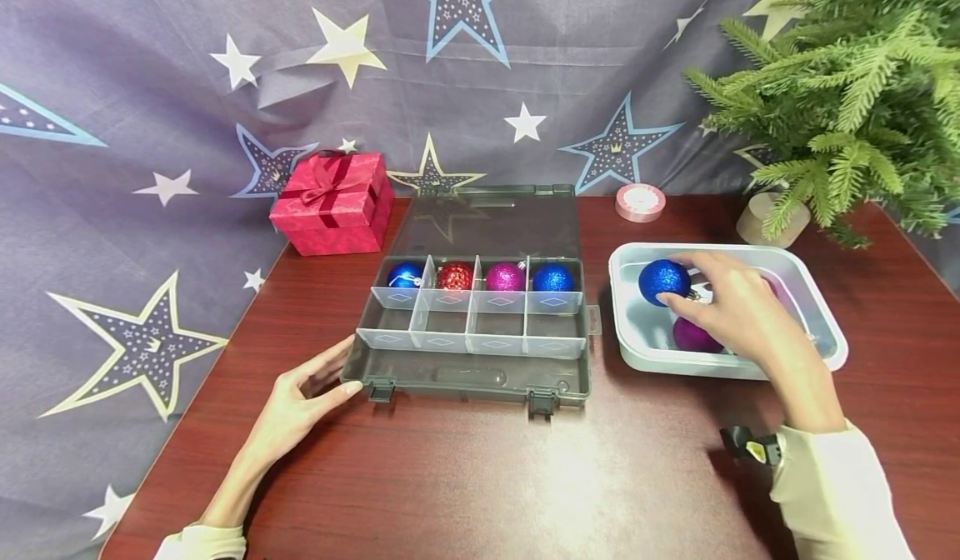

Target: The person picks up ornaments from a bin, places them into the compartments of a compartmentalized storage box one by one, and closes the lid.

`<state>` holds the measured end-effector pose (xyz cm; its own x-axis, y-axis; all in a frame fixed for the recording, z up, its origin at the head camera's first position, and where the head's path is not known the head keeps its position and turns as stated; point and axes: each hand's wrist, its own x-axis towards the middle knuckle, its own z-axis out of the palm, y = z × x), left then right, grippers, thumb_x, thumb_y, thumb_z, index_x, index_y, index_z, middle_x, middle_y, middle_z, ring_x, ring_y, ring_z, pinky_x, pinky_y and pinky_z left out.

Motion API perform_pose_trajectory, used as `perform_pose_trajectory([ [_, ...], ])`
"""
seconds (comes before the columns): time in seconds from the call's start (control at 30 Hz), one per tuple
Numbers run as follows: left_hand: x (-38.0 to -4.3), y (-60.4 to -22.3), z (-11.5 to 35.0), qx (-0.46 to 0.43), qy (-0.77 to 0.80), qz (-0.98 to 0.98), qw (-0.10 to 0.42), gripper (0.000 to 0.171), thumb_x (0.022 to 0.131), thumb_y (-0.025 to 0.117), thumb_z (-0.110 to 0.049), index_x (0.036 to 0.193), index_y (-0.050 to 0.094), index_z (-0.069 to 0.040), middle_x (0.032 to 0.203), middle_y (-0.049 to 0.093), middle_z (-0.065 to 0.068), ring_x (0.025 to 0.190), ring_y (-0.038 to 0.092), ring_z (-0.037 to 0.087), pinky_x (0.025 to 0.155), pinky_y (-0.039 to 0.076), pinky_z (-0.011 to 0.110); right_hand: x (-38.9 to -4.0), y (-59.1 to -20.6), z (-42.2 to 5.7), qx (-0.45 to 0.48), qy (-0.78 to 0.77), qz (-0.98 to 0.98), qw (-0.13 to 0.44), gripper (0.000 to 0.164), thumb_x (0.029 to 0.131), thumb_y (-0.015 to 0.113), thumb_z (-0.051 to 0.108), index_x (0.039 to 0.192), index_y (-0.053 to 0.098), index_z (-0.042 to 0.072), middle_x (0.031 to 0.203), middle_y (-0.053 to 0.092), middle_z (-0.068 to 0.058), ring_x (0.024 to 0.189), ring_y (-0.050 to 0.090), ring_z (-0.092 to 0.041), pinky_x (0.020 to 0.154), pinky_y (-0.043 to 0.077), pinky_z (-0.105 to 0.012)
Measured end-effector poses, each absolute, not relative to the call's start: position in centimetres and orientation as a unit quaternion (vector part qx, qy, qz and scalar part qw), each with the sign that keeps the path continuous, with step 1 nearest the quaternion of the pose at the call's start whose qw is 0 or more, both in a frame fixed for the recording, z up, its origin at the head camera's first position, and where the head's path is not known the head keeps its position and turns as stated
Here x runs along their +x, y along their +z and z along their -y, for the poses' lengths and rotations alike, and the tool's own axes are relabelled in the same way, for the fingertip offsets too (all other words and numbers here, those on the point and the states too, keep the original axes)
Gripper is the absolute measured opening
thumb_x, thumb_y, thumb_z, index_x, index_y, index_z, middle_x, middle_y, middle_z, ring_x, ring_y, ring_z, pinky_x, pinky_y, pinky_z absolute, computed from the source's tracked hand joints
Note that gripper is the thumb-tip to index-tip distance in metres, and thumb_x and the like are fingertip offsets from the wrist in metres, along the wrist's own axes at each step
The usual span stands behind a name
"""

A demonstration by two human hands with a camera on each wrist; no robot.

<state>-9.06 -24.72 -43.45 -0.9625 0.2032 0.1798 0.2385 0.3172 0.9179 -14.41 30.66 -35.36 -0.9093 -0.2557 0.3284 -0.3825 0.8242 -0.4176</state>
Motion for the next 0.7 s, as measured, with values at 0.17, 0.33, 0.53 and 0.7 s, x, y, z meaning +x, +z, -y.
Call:
perform_pose_trajectory([
  [0.17, -9.0, -43.4, 24.7, -0.135, -0.567, 0.812, 0.016, 0.062, 0.091, 0.081, -0.01, 0.148, 0.059, -0.018, 0.138, 0.065, 0.008, 0.124, 0.064, 0.026, 0.1, 0.05, 0.021, -14.3, -34.8, -29.7, 0.181, 0.24, 0.944, 0.138, 0.055, 0.085, 0.087, 0.017, 0.132, 0.064, 0.004, 0.117, 0.068, -0.025, 0.1, 0.067, -0.044, 0.082, 0.049, -0.062],
  [0.33, -9.1, -43.5, 24.7, -0.136, -0.565, 0.814, 0.018, 0.062, 0.091, 0.081, -0.01, 0.148, 0.059, -0.018, 0.139, 0.065, 0.007, 0.124, 0.064, 0.026, 0.1, 0.05, 0.021, -14.1, -34.2, -29.0, 0.181, 0.238, 0.944, 0.137, 0.058, 0.084, 0.087, 0.017, 0.135, 0.063, 0.003, 0.119, 0.068, -0.025, 0.102, 0.065, -0.044, 0.084, 0.049, -0.063],
  [0.53, -9.1, -43.5, 24.7, -0.138, -0.57, 0.81, 0.019, 0.061, 0.092, 0.081, -0.009, 0.148, 0.059, -0.017, 0.14, 0.064, 0.007, 0.124, 0.064, 0.026, 0.1, 0.05, 0.021, -13.9, -33.6, -28.3, 0.173, 0.242, 0.946, 0.125, 0.056, 0.087, 0.085, 0.018, 0.135, 0.062, 0.001, 0.12, 0.066, -0.026, 0.105, 0.063, -0.045, 0.086, 0.049, -0.066],
  [0.7, -9.1, -43.5, 24.7, -0.137, -0.571, 0.809, 0.019, 0.061, 0.091, 0.081, -0.009, 0.148, 0.059, -0.016, 0.14, 0.064, 0.007, 0.125, 0.063, 0.026, 0.101, 0.05, 0.022, -13.9, -33.4, -27.9, 0.181, 0.25, 0.941, 0.136, 0.055, 0.085, 0.085, 0.016, 0.133, 0.063, 0.001, 0.12, 0.066, -0.024, 0.104, 0.063, -0.044, 0.086, 0.048, -0.064],
])
